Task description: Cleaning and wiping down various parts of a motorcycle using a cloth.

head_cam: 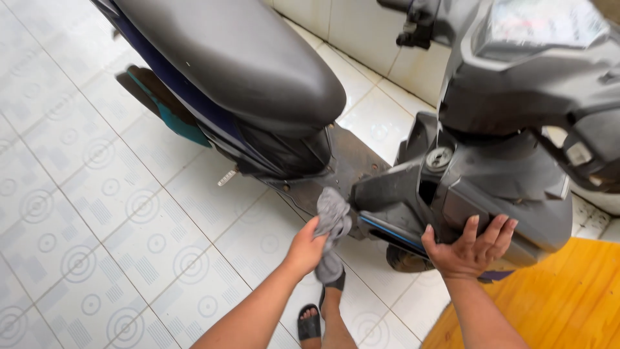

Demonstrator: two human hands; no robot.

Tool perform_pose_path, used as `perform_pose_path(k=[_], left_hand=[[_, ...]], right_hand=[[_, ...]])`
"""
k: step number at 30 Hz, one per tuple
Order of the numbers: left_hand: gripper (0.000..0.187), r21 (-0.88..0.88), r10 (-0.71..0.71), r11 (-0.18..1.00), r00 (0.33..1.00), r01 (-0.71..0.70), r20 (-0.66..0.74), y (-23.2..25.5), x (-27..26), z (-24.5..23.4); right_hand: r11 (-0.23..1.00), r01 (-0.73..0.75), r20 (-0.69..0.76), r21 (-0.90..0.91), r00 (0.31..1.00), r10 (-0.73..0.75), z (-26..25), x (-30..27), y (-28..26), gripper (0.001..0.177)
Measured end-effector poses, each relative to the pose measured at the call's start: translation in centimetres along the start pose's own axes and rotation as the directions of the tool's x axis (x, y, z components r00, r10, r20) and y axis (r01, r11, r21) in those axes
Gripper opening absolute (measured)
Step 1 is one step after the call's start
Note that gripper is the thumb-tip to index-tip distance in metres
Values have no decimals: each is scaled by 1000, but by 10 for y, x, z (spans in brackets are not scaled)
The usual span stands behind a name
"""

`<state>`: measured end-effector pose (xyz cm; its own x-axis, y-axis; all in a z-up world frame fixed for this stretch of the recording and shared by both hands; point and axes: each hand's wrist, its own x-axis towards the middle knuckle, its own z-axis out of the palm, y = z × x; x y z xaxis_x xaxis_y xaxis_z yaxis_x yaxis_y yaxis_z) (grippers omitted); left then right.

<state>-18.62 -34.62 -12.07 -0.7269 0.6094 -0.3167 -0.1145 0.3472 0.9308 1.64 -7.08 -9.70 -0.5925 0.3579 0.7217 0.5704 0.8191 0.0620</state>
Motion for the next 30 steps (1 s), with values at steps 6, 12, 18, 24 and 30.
perform_pose_path(k=[6, 12, 18, 24, 30], left_hand=[[36, -375, -286, 886, 958, 273, 21, 54, -1, -76], [36, -538, -215, 829, 975, 153, -54, 135, 0, -86], [43, -687, -204, 720, 976, 94, -80, 221, 2, -126], [47, -655, -155, 755, 977, 21, -148, 230, 31, -198], [52, -372, -70, 928, 983, 1, -172, 190, 99, -276]], right_hand=[[997, -70, 125, 36, 990, 65, -9, 2, -1, 104], [856, -274, 318, 438, 938, 138, -83, 73, -74, 81], [172, -695, 688, 698, 718, 107, -77, 158, -128, 69], [-675, -698, 945, 239, 326, -3, -58, 270, -170, 79], [-762, -622, 974, 179, 222, 48, 10, 291, -242, 81]])
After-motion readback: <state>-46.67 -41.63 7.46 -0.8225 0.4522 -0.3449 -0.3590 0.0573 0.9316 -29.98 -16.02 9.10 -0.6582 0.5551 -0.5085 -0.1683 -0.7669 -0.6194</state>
